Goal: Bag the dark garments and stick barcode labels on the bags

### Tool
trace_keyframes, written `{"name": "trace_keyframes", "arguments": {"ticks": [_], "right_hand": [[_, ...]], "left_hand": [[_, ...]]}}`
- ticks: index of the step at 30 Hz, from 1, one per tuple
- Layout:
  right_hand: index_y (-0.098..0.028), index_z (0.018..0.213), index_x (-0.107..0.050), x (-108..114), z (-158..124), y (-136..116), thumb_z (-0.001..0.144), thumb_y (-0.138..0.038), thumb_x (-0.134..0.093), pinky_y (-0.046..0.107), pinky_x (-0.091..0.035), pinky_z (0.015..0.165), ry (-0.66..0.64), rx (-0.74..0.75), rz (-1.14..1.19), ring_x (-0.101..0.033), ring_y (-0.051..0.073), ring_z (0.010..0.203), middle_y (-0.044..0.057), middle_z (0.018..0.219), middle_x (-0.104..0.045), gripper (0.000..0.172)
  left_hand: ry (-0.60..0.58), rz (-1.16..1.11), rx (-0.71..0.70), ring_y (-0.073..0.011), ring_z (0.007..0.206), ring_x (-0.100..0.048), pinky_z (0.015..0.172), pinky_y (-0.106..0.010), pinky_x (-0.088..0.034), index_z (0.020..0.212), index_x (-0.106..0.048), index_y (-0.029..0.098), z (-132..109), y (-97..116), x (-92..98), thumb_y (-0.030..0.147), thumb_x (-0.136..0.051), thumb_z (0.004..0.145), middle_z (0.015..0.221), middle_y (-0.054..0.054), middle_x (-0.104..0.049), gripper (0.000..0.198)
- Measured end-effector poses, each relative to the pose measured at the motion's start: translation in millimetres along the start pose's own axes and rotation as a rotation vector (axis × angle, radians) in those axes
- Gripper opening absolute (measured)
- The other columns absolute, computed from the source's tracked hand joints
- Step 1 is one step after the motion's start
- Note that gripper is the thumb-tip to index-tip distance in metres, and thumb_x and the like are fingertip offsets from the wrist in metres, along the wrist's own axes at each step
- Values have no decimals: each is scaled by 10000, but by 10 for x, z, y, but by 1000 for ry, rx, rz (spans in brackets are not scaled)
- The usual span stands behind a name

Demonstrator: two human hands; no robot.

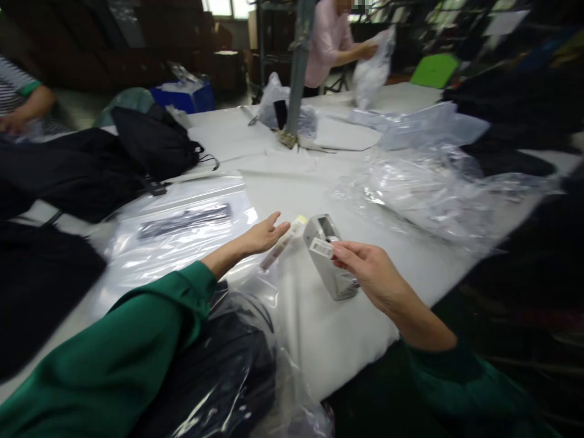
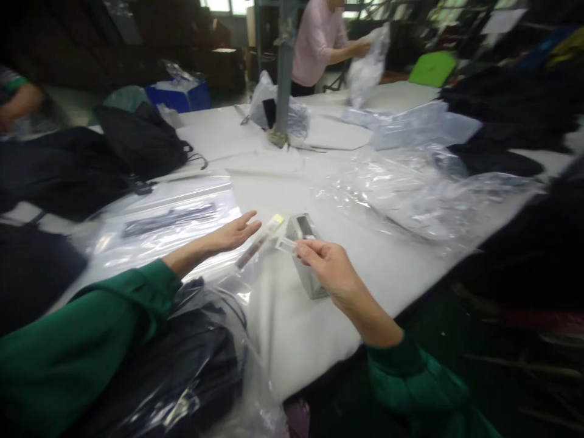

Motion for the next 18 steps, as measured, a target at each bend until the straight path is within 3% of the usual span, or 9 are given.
{"name": "trace_keyframes", "arguments": {"ticks": [2,4,6,8,10,12,14,18], "right_hand": [[-194,909,-791,-17,-48,104,708,-511,-780,324,-517,704,13,-50,7,-652,204,767,97,882,-741,375],[-219,878,-800,-75,-38,216,651,-540,-815,356,-536,746,13,-114,30,-669,237,817,130,927,-745,393],[-238,832,-799,-248,-24,261,601,-572,-832,373,-549,771,-32,-173,40,-672,250,823,120,901,-747,407],[-244,805,-789,-544,-61,185,571,-585,-839,381,-555,806,-126,-207,39,-669,247,821,89,864,-745,416],[-233,814,-781,-919,-144,-2,579,-574,-840,378,-552,836,-241,-211,48,-665,233,823,71,856,-742,418],[-213,841,-776,-1357,-252,-246,634,-526,-831,356,-546,843,-386,-209,96,-658,211,827,68,877,-739,379],[-188,876,-768,-1833,-389,-470,709,-462,-805,322,-542,831,-555,-243,183,-655,188,836,71,895,-732,323],[-144,918,-739,-2688,-681,-637,810,-357,-734,291,-547,830,-805,-411,393,-662,165,859,77,931,-715,238]], "left_hand": [[-4,100,-37,-228,955,-651,848,-297,-481,982,-689,120,-83,125,368,398,-754,762,1027,-109,-712,360],[-65,217,-89,-235,1026,-630,898,-339,-472,1078,-667,106,-312,226,792,454,-612,880,1098,-124,-686,404],[-63,287,-131,-233,1053,-621,913,-371,-479,1151,-637,105,-704,301,1246,494,-477,951,1122,-131,-674,465],[24,331,-147,-233,1072,-616,935,-385,-482,1200,-614,122,-1198,341,1646,511,-449,966,1148,-129,-668,484],[96,388,-136,-239,1093,-613,969,-384,-474,1222,-613,142,-1702,311,1872,505,-454,969,1187,-120,-663,470],[107,465,-112,-246,1155,-591,1025,-377,-445,1253,-606,166,-2118,210,1911,482,-447,979,1259,-101,-642,447],[61,535,-100,-246,1251,-534,1095,-370,-389,1315,-569,191,-2394,63,1813,457,-422,993,1358,-78,-588,443],[-209,581,-91,-235,1405,-364,1178,-388,-284,1478,-375,226,-2600,-342,1402,450,-349,1014,1541,-54,-376,516]]}}
Point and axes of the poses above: each hand's wrist, its own z-axis towards the middle knuckle, its own x-axis out of the back of the hand, y = z × x, the point moved 10 cm from there along z, towards the middle knuckle
